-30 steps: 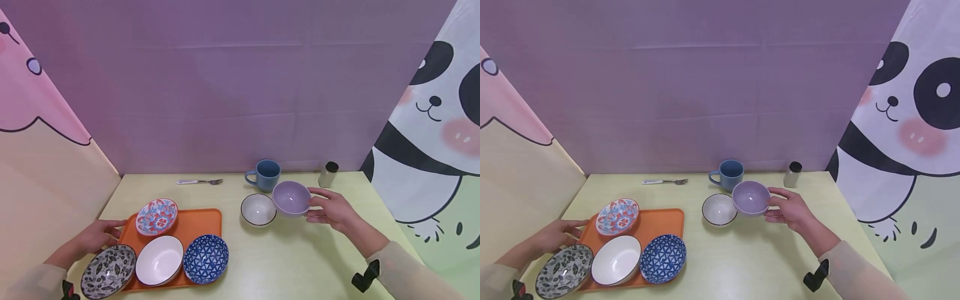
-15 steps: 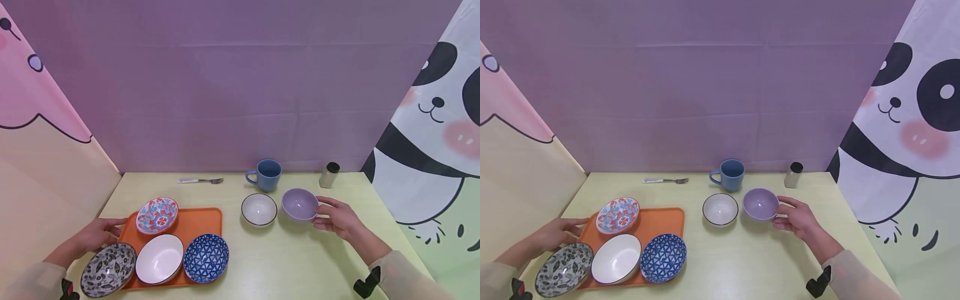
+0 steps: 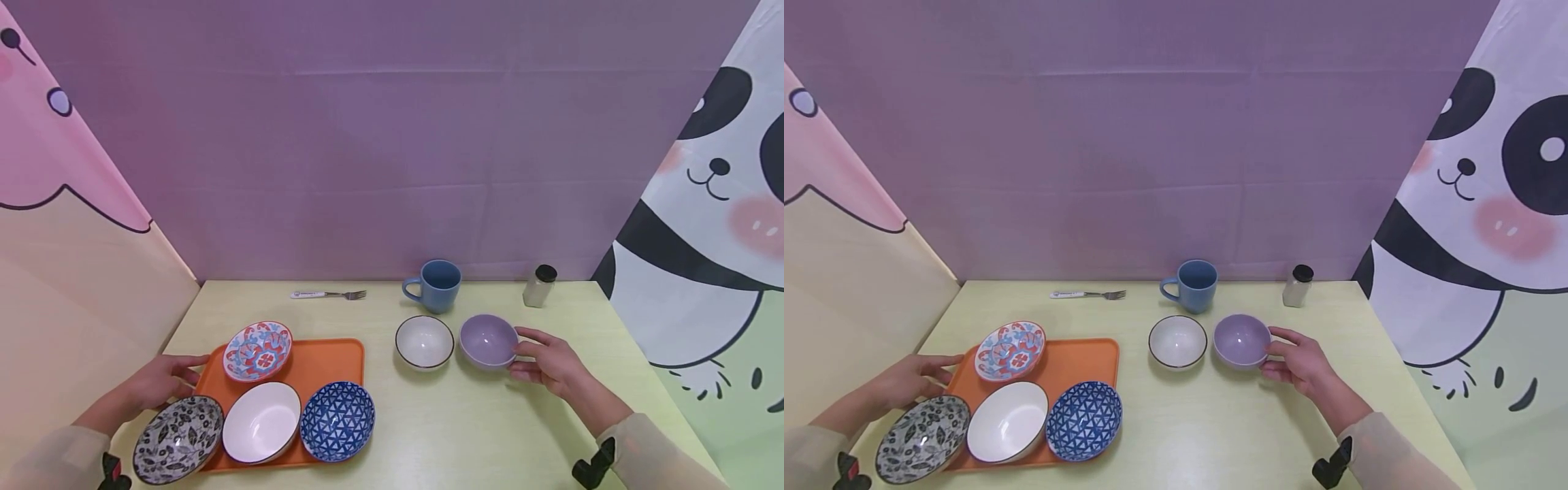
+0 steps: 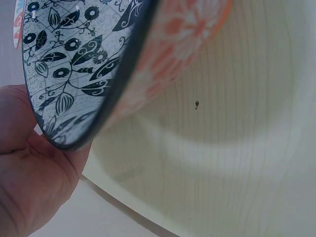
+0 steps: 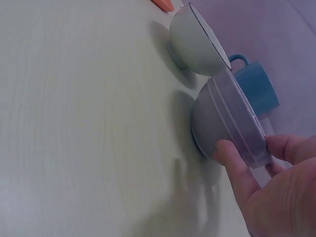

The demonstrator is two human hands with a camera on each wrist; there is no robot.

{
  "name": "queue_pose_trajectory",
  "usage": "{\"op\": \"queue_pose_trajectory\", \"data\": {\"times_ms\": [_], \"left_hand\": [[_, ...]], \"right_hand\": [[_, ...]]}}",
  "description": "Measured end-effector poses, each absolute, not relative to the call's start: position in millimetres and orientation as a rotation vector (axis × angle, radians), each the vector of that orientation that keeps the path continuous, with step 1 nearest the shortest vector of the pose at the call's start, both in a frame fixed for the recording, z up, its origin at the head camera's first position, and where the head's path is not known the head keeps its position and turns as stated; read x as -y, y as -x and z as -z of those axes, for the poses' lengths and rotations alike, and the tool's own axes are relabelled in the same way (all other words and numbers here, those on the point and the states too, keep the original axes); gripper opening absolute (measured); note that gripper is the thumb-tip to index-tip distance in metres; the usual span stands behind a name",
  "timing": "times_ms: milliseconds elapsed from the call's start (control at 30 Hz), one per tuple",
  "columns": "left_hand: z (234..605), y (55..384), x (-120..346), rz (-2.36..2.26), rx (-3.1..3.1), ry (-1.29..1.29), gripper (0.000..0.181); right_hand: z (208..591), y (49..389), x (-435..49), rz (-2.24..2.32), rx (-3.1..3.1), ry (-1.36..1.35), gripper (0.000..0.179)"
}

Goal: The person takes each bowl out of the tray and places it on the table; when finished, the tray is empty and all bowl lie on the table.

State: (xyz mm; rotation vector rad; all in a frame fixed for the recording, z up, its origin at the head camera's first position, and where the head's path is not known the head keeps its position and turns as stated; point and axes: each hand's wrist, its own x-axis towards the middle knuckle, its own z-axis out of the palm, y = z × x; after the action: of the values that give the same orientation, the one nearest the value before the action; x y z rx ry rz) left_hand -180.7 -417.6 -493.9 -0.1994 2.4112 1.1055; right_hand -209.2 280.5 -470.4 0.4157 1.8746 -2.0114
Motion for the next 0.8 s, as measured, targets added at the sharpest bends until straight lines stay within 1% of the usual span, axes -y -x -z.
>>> {"op": "queue_pose_trajectory", "data": {"times_ms": [467,800], "left_hand": [[492.7,178.7,415.7,-1.086,-2.446,0.168,0.070],[493.6,178.5,416.8,-1.090,-2.448,0.158,0.071]], "right_hand": [[475.0,209.2,-290.5,2.002,-1.851,-0.292,0.070],[478.1,205.9,-292.0,2.011,-1.849,-0.321,0.069]]}}
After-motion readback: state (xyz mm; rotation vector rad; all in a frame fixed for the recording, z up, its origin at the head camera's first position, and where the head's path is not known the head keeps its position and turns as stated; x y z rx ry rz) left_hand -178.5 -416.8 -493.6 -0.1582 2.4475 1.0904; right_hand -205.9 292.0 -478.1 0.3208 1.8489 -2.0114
